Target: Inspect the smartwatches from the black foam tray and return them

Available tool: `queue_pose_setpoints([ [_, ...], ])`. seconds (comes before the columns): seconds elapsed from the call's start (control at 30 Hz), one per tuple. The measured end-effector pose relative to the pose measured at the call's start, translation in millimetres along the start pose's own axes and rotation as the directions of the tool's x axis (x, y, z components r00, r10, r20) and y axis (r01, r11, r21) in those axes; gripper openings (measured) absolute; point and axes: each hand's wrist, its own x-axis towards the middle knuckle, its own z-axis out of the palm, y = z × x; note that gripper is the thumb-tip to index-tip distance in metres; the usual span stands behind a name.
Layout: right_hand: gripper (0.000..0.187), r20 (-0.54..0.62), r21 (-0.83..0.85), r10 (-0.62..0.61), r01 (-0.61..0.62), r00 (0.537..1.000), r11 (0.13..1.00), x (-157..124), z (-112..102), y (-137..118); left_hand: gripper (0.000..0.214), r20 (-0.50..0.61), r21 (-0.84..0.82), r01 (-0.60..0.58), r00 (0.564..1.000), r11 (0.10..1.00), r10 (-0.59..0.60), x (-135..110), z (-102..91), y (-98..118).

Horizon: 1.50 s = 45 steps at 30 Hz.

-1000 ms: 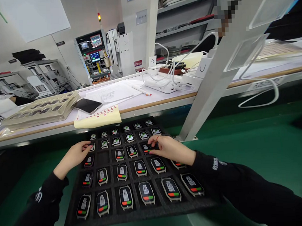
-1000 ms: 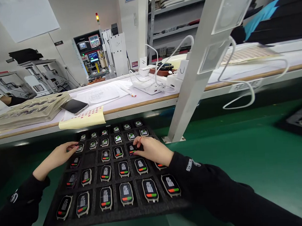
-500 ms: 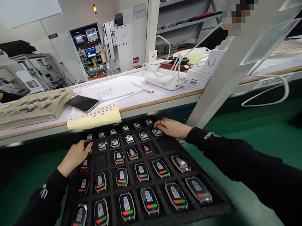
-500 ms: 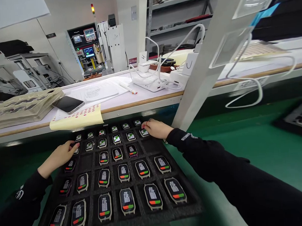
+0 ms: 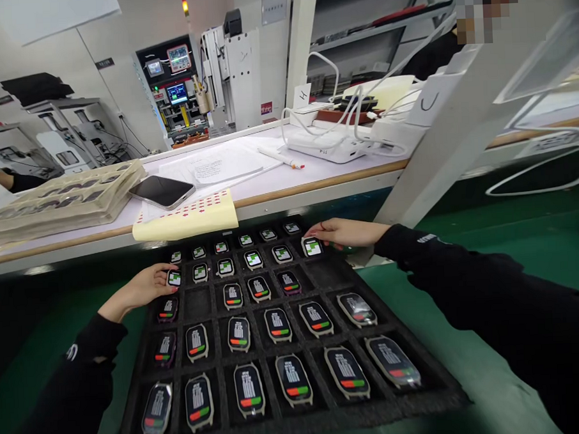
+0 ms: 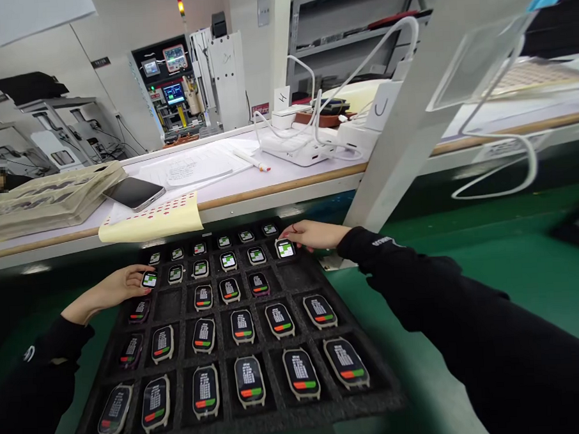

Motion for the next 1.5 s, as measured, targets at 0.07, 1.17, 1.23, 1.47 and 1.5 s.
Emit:
queue_pose_setpoints([
  [0.07,0.04,0.001,0.043,0.006,-0.006,1.0,0.999,0,0,0,0.077,-0.02,-0.033,0.012,1.0,0.999,-0.013,-3,-0.6,1],
  [1.17,0.049,-0.396,0.77,-0.311,0.497,0.864,0.4,-141,95,-163,0.028,-0.462,-0.394,-0.601,0.783,0.695,0.416,-136,125.4,128],
  [1.23,0.049,-0.387,0.752,-0.314,0.494,0.867,0.437,-138,94,-161,0.027,-0.432,-0.4,-0.593,0.794,0.698,0.428,-135,128.1,128],
  [1.47,0.049,-0.37,0.703,-0.316,0.486,0.874,0.519,-132,91,-158,0.027,-0.378,-0.432,-0.61,0.791,0.664,0.481,-129,135.2,130],
  [1.5,0.048,-0.378,0.702,-0.312,0.49,0.872,0.517,-132,91,-158,0.027,-0.377,-0.435,-0.612,0.79,0.661,0.483,-128,135.5,130],
])
